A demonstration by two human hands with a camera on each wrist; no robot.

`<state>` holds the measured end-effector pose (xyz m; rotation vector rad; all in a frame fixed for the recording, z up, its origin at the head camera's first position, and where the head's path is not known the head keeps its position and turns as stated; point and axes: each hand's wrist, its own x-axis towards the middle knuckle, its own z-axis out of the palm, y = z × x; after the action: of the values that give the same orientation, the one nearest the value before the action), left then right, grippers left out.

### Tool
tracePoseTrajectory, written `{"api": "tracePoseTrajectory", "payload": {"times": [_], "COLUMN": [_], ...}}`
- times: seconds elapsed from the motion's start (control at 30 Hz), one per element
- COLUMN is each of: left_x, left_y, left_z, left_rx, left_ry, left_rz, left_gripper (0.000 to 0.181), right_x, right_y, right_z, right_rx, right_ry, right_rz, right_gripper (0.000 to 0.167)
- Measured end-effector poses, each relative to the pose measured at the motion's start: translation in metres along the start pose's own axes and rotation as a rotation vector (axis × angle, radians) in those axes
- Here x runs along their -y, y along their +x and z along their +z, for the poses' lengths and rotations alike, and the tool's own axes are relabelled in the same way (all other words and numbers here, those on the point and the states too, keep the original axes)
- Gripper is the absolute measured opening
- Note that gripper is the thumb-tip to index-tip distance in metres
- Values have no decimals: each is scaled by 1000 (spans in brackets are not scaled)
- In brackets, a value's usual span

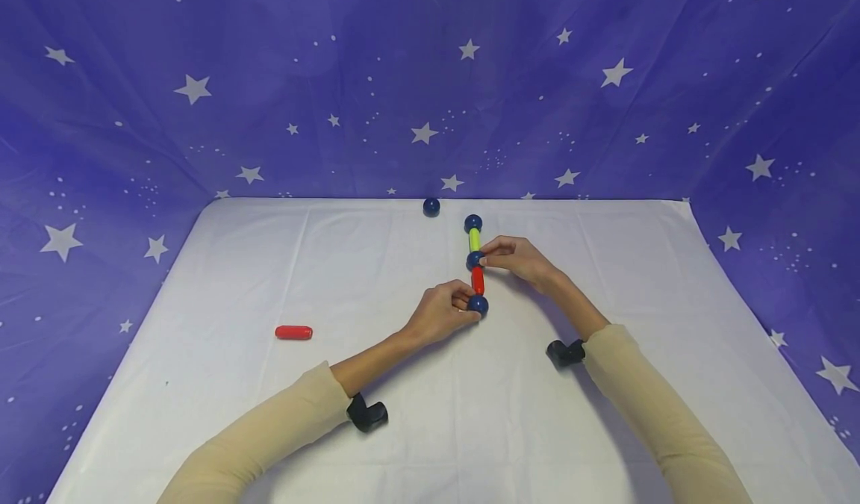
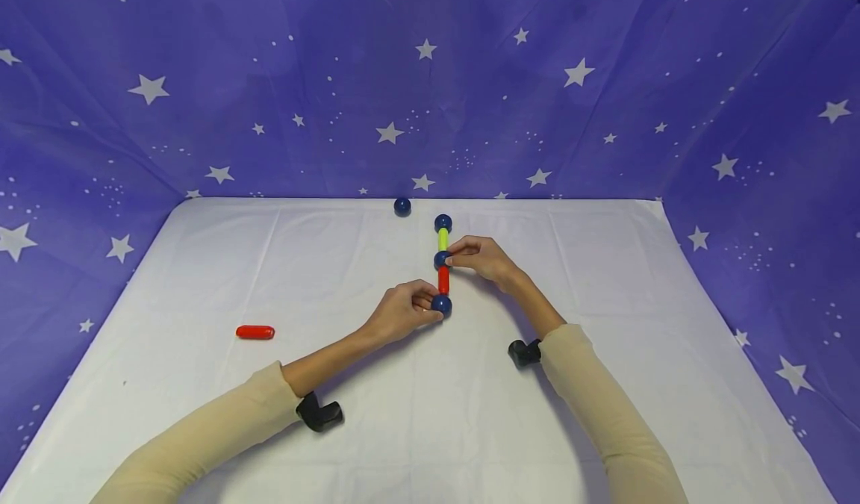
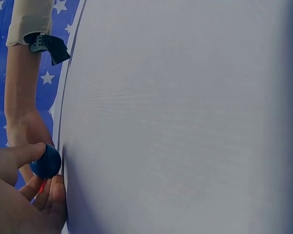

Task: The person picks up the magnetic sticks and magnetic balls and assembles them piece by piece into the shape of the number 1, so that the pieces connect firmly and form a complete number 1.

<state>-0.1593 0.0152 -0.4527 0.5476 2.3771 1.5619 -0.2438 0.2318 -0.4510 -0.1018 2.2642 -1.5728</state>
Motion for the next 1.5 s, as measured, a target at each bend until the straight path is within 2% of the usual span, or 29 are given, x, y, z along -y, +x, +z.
{"api": "tracePoseTrajectory", "payload": {"times": [0.63,1.5], "left_x": [0,-1], "left_y": [3,5], "left_z": [4,3], "left_rx": [-40,-45], "left_ry": [19,14], "left_rz": [-12,-17], "left_gripper": [27,26], "right_x": [1,-1], "right_y": [-2,1], "right_z": [1,2], "right_rx": [-2,-30], "right_ry": [3,-2], "right_rz": [-11,-10], "right_gripper": [32,36]}}
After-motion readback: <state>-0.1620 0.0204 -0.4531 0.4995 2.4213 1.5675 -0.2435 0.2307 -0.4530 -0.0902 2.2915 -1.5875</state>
